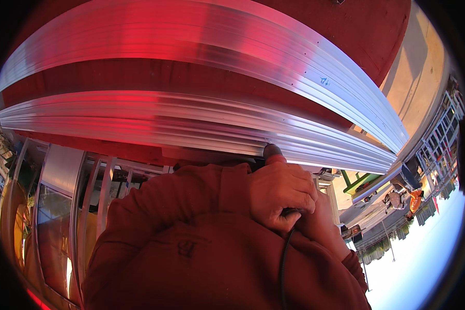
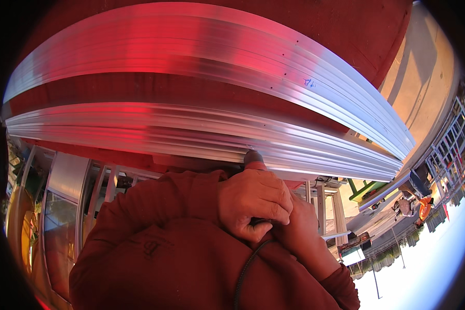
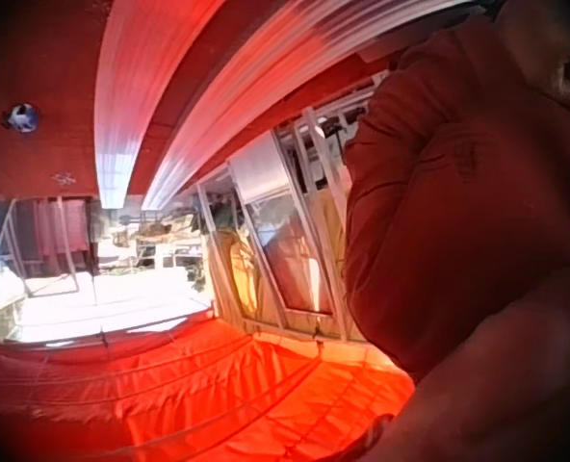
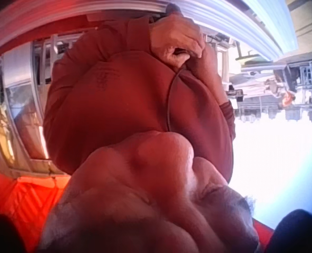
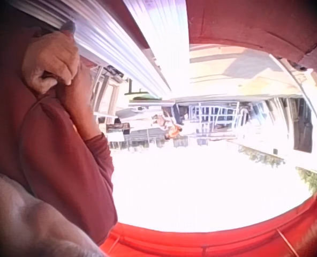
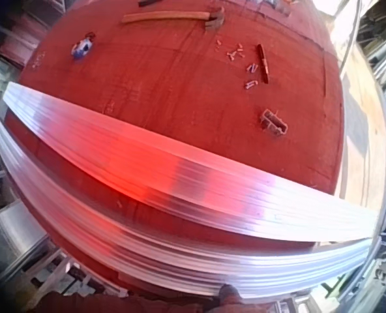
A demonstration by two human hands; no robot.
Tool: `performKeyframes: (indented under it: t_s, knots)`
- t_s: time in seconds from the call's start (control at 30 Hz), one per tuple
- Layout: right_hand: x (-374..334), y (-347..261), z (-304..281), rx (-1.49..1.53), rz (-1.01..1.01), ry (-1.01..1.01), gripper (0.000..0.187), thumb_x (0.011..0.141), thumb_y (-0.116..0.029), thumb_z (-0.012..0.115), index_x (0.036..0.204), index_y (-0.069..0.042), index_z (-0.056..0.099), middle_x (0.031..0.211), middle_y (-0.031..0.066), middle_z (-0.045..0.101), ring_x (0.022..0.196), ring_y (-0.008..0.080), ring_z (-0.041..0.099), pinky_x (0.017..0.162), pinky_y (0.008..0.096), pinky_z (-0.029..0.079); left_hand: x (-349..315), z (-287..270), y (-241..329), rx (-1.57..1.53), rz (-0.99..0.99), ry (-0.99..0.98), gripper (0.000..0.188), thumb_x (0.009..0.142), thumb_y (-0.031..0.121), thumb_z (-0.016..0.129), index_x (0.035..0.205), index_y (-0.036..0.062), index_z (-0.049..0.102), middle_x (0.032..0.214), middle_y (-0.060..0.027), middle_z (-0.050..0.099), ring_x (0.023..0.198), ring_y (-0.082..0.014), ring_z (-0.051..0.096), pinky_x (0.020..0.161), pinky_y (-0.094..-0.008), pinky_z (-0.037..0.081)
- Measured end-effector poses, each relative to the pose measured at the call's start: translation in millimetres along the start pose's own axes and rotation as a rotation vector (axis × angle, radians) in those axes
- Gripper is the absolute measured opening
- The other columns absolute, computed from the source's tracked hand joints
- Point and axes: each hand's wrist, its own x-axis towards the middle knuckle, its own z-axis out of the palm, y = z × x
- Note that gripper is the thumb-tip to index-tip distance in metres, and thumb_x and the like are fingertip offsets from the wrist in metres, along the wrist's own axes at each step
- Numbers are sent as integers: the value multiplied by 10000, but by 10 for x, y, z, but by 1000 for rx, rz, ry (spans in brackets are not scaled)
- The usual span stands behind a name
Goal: The person marks measurements on long metal siding panels using a square and marker, then uses a cordless drill to drive screws into the panels. The panels are positioned on a red work surface in a workshop environment.
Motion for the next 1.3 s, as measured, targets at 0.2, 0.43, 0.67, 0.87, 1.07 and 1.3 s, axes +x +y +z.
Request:
performKeyframes:
  t_s: [0.2,0.43,0.67,0.87,1.07,1.3]
  knots:
    - [-315,-3,86,25,-17,70,566,747,-177,791,1277,-62,625,1047,186,715,900,401,714,738,470,577,-60,123,137,91,107,26,341,719,147,747,1047,61,708,1042,-93,699,934,-313,675,791,-424,541]
    - [-693,-75,100,173,92,143,826,696,-190,901,1435,-51,559,1095,212,738,976,386,739,833,426,586,-757,-664,-98,1069,-92,154,450,796,245,729,1204,61,692,1317,-147,637,1281,-367,561,1131,-536,387]
    - [-905,132,423,340,168,168,760,720,-51,856,1427,-31,578,1140,173,750,1077,263,736,914,368,557,-844,-263,-304,1125,-224,-73,881,738,380,854,1467,54,483,1512,-158,477,1468,-331,381,1258,-579,191]
    - [-902,176,654,338,160,230,504,763,43,741,1252,-22,638,1067,96,733,960,192,701,830,329,556,-895,-113,-478,1314,-253,-121,978,722,483,875,1501,67,454,1591,-125,415,1517,-287,319,1271,-567,129]
    - [-880,283,755,409,174,218,736,756,-85,861,1434,-53,578,1156,186,745,1107,290,729,933,382,552,-914,-110,-566,1323,-235,-90,978,716,459,883,1502,69,451,1589,-113,414,1517,-273,321,1270,-560,141]
    - [-851,287,743,384,187,209,759,750,-81,867,1448,-60,570,1163,185,745,1112,285,729,939,378,549,-907,-114,-546,1326,-245,-93,959,729,428,878,1509,73,447,1595,-113,409,1522,-271,314,1273,-555,138]
